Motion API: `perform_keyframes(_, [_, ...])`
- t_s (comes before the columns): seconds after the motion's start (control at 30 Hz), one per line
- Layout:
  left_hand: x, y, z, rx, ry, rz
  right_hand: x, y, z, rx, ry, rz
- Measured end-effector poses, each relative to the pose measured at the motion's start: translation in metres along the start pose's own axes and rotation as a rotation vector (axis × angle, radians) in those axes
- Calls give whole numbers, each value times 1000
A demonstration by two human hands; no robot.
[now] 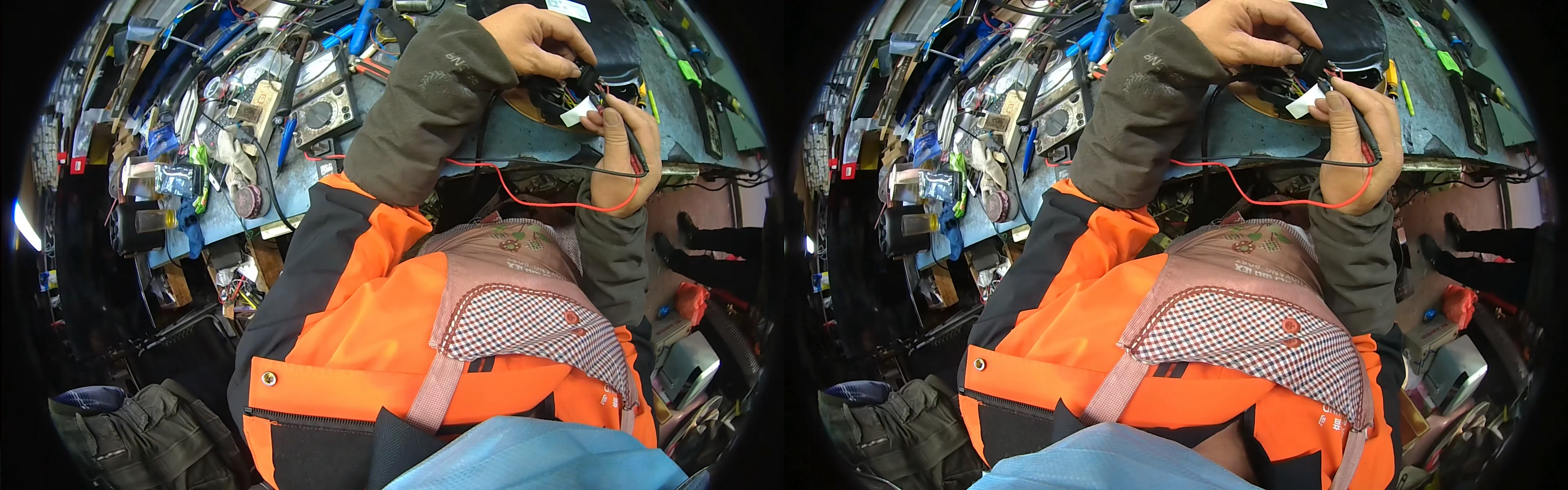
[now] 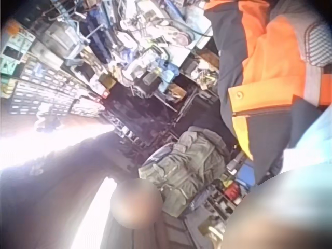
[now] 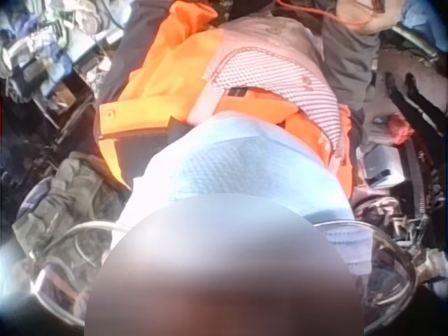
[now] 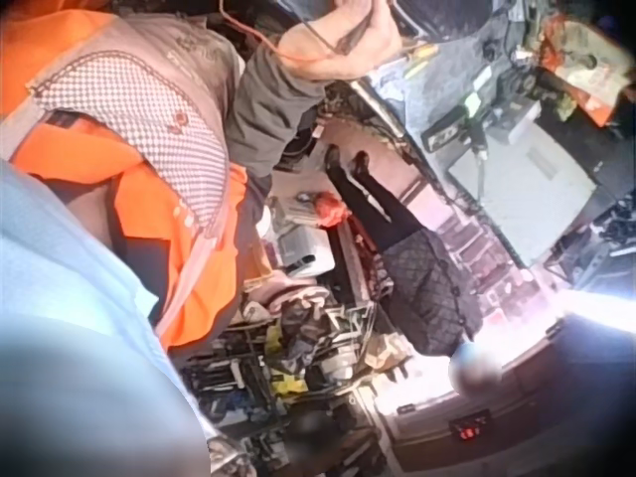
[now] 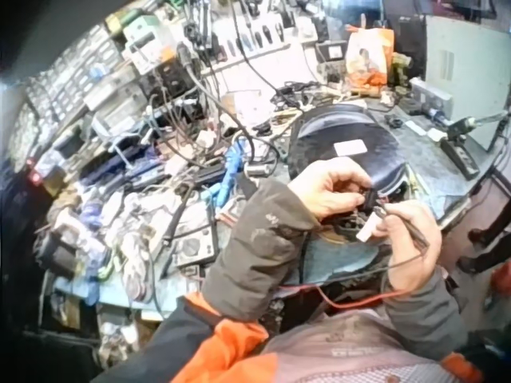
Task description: The person uses a multimeter to test electrical continuity on a disassembled circular device. They probe various wires and connectors inside the device's housing, then place the multimeter on the workbench and continue handling the device's internal wiring.
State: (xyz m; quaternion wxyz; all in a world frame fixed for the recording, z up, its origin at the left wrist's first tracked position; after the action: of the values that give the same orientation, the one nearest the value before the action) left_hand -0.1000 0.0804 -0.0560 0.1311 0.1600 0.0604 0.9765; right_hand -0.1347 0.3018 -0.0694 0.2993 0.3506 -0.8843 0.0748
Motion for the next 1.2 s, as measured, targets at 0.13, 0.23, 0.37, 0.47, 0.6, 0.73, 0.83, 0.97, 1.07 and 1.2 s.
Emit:
perform_keyframes(0.13, [0, 3, 5, 126, -68, -36, 0, -1, -1, -9, 7, 2])
perform_keyframes(0.23, [5, 1, 3, 407, -136, -24, 0, -1, -2, -32, 12, -3])
perform_keyframes(0.37, [5, -15, 13, 659, -148, 2, 1, 0, 0, -17, -3, 5])
perform_keyframes(0.47, [8, -20, 9, 712, -85, 39, 0, 1, 0, -28, -7, 3])
perform_keyframes(0.6, [7, -21, 12, 701, -90, 41, 1, 1, -1, -25, -17, 3])
perform_keyframes(0.73, [4, -13, 20, 717, -167, -26, 1, 1, 2, 11, 12, 10])
perform_keyframes(0.83, [5, -7, 13, 641, -309, -4, 2, 3, 4, -89, 66, 1])
perform_keyframes(0.97, [-1, -12, 30, 522, -161, -60, 5, 5, -1, -69, 93, -47])
perform_keyframes(1.07, [1, -14, 31, 494, -172, -47, 4, 5, -4, -58, 101, -39])
perform_keyframes(1.2, [2, -17, 33, 505, -107, -30, 3, 8, -5, -54, 96, -19])
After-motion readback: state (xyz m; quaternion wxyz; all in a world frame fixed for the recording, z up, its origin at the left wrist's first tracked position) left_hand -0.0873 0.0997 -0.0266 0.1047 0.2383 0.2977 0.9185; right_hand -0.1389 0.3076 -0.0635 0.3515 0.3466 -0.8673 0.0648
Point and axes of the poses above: each hand's wrist, its own x-axis towards the middle knuckle, its own y-axis out of the back of the hand, z = x × y, the point moved 3 cm from there along x, towards the middle knuckle, and after that the axes turned 11 degrees about -z, right-handed, at the moved point
